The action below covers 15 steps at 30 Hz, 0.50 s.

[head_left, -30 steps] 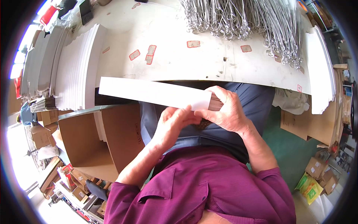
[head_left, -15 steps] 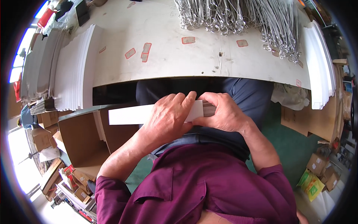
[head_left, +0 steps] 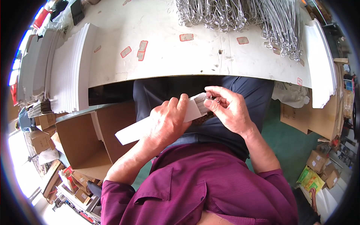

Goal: Group wire-handled brushes and place them into cardboard protective sleeves for shipping.

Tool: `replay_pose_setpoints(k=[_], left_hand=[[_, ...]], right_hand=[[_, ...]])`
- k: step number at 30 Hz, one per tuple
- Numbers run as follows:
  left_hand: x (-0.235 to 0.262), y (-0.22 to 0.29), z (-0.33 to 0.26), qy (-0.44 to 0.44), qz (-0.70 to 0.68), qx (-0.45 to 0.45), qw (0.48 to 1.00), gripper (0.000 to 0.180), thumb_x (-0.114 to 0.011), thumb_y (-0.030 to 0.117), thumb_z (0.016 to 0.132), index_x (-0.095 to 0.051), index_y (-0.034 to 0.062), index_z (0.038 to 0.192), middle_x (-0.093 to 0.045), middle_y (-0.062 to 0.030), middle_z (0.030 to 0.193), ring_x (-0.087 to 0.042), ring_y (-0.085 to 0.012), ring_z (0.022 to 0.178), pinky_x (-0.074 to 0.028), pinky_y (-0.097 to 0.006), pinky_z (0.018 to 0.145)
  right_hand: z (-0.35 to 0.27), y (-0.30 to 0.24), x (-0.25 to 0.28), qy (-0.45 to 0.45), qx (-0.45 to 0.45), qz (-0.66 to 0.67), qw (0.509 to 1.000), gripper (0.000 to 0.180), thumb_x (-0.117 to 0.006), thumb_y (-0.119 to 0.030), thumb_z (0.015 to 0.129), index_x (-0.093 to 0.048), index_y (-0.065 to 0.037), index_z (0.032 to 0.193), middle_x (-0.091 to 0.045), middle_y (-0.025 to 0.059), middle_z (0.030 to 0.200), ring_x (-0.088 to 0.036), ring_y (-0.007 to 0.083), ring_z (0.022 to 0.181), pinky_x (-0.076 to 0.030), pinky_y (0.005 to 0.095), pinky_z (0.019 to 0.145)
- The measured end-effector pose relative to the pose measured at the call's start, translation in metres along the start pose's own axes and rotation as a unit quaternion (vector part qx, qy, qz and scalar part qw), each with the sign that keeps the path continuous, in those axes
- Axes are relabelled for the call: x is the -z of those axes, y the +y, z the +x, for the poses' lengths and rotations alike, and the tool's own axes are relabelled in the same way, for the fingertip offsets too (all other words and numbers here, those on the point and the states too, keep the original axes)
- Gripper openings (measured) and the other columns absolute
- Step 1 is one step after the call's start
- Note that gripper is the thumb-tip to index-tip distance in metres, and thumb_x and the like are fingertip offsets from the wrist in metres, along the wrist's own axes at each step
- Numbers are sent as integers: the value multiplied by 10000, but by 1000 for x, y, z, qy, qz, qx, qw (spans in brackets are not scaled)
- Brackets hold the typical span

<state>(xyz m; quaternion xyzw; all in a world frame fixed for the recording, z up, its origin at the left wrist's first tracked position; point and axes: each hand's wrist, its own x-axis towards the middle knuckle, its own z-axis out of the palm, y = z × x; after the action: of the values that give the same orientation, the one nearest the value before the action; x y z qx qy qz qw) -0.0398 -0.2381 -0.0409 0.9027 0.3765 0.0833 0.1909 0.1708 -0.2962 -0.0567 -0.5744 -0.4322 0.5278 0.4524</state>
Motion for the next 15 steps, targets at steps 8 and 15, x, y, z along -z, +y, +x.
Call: replay_pose_setpoints(k=[8, 15], left_hand=[[-3, 2, -3, -31, 11, 8, 999, 622, -813, 141, 710, -518, -15, 1235, -623, -135, 869, -686, -292, 768, -570, -401, 649], [-5, 3, -6, -32, 8, 16, 999, 643, -812, 137, 711, -506, -16, 1255, -624, -143, 893, -682, -303, 783, -570, -405, 661]], right_hand=[[4, -1, -4, -6, 49, -169, 984, 287, -692, -96, 940, -667, 27, 1197, -690, 109, 1002, -665, 132, 801, -541, 260, 687], [6, 0, -8, 21, 126, -217, 968, 219, -661, -93, 955, -681, 32, 1134, -723, 154, 859, -703, 193, 724, -532, 313, 627]])
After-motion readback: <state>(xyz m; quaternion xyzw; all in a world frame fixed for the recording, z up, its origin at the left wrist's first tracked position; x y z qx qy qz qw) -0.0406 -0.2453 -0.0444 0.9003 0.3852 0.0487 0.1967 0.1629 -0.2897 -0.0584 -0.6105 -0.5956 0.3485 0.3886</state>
